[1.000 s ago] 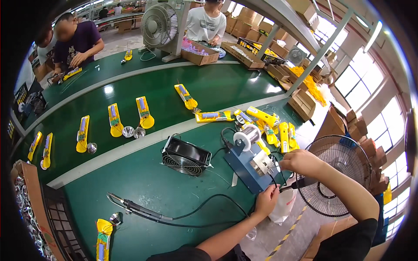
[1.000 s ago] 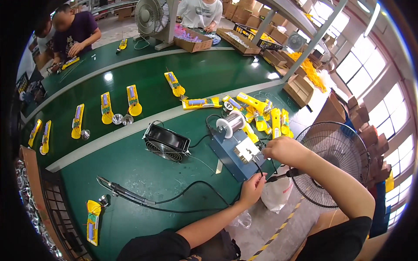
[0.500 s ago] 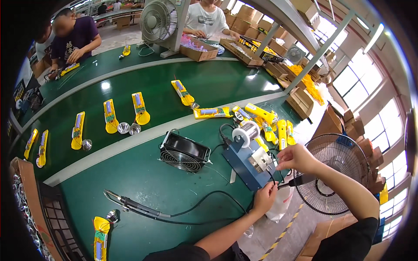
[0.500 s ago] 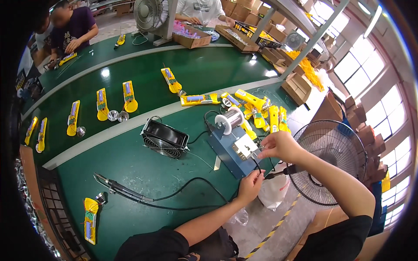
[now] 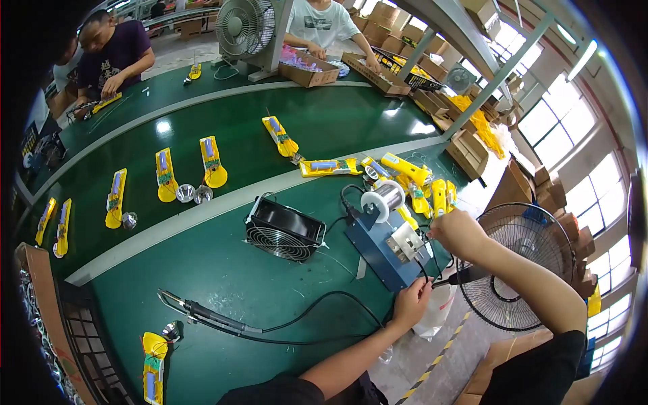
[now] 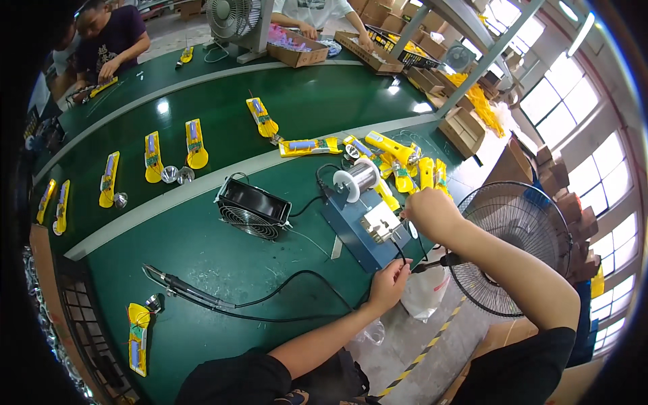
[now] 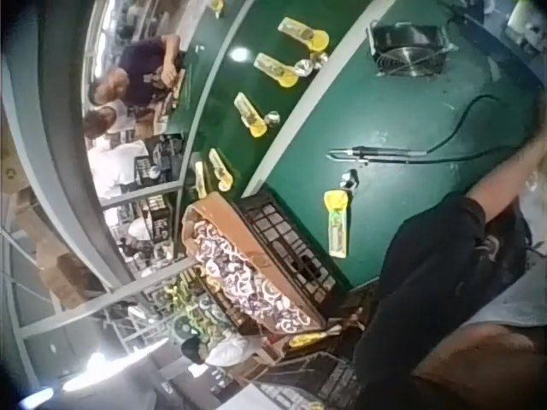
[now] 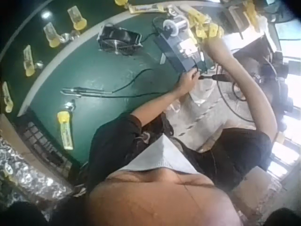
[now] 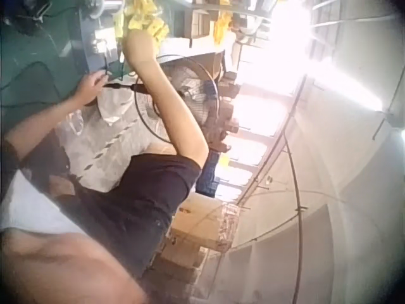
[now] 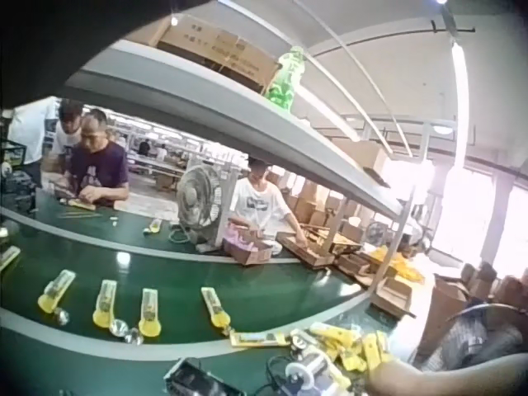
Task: The person assembles flashlights by taking flashlight components from a conveyor belt, soldering wires to the circuit boards using a soldering iron and solder wire, and placing the assembled units back onto the conveyor belt.
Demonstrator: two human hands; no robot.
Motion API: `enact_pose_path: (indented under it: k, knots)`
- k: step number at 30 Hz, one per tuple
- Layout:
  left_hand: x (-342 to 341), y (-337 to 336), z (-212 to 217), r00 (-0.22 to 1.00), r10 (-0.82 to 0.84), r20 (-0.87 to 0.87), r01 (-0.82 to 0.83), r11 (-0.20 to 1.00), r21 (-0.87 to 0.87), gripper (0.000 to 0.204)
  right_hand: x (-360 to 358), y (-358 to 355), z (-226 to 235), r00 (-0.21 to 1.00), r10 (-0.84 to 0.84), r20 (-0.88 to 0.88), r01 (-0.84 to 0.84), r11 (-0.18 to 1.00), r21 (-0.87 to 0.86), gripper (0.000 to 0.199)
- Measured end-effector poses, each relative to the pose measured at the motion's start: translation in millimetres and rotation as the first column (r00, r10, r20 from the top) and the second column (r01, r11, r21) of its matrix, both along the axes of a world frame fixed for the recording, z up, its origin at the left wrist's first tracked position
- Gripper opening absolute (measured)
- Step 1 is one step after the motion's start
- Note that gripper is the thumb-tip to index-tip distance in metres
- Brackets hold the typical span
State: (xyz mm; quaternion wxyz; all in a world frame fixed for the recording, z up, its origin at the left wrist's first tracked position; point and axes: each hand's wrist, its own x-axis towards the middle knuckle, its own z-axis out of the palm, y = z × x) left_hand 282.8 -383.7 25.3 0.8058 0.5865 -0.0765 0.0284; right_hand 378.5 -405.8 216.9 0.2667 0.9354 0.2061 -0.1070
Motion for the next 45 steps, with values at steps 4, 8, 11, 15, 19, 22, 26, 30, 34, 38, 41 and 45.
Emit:
enact_pose_path:
  k: [4, 8, 11, 15, 19, 22, 26, 30, 34, 38, 41, 45]
  knots:
    - [-0.4, -1.1, -0.1, 1.0, -0.013, -0.003, 0.013, 1.0, -0.007, 0.018, 3.8, 1.8, -2.4, 0.949, -0.294, -0.111, 0.311, 0.825, 0.472, 0.029]
    - [0.3, -0.1, -0.9, 1.0, 0.028, 0.014, -0.028, 0.999, -0.016, 0.018, -4.0, 7.9, -14.0, 0.975, -0.17, -0.141, 0.204, 0.94, 0.272, 0.029]
    - [-1.3, 2.7, -0.9, 1.0, 0.011, 0.016, -0.011, 1.0, -0.009, 0.019, -7.5, -19.2, 2.4, 0.977, -0.128, -0.17, 0.213, 0.609, 0.764, 0.02]
    - [0.4, 1.1, 2.5, 1.0, 0.005, 0.005, -0.005, 1.0, -0.007, 0.019, -41.5, -70.7, -49.3, 0.815, -0.475, 0.331, -0.37, 0.011, 0.929, 0.012]
    - [2.0, -3.5, 3.3, 0.996, -0.063, -0.06, 0.061, 0.998, -0.033, 0.019, -120.3, -107.4, -188.3, 0.553, -0.833, -0.018, -0.203, -0.156, 0.967, 0.014]
    - [2.2, -7.0, 3.5, 1.0, -0.015, -0.009, 0.015, 0.999, -0.04, 0.019, -157.3, -131.8, -246.7, 0.544, -0.813, -0.207, -0.172, -0.35, 0.921, 0.016]
    - [0.0, -8.5, 6.7, 0.998, -0.041, -0.041, 0.042, 0.999, 0.025, 0.022, -162.3, -145.9, -242.7, 0.545, -0.818, -0.187, -0.058, -0.258, 0.964, 0.015]
    - [-1.4, -11.1, 8.6, 1.0, -0.016, -0.004, 0.016, 0.992, 0.129, 0.025, -96.1, -170.2, -199.9, 0.625, -0.643, 0.442, -0.28, 0.345, 0.896, 0.015]
    - [-15.6, -15.6, 10.5, 0.999, -0.018, -0.039, 0.027, 0.971, 0.239, 0.036, -11.6, -192.9, -171.5, 0.693, -0.547, 0.47, 0.095, 0.716, 0.692, 0.017]
    - [-46.2, -9.1, 28.0, 0.999, 0.025, 0.022, -0.032, 0.922, 0.386, 0.052, 31.6, -200.5, -162.3, 0.722, -0.596, 0.352, 0.414, 0.779, 0.47, 0.012]
    - [-77.7, 7.3, 46.7, 0.992, 0.026, 0.12, -0.079, 0.885, 0.459, 0.051, 38.8, -204.5, -164.0, 0.744, -0.55, 0.379, 0.383, 0.816, 0.433, 0.012]
    - [-120.5, 36.1, 54.8, 0.97, -0.098, 0.222, -0.033, 0.854, 0.519, 0.04, 43.5, -213.8, -170.9, 0.785, -0.486, 0.384, 0.292, 0.837, 0.462, 0.012]
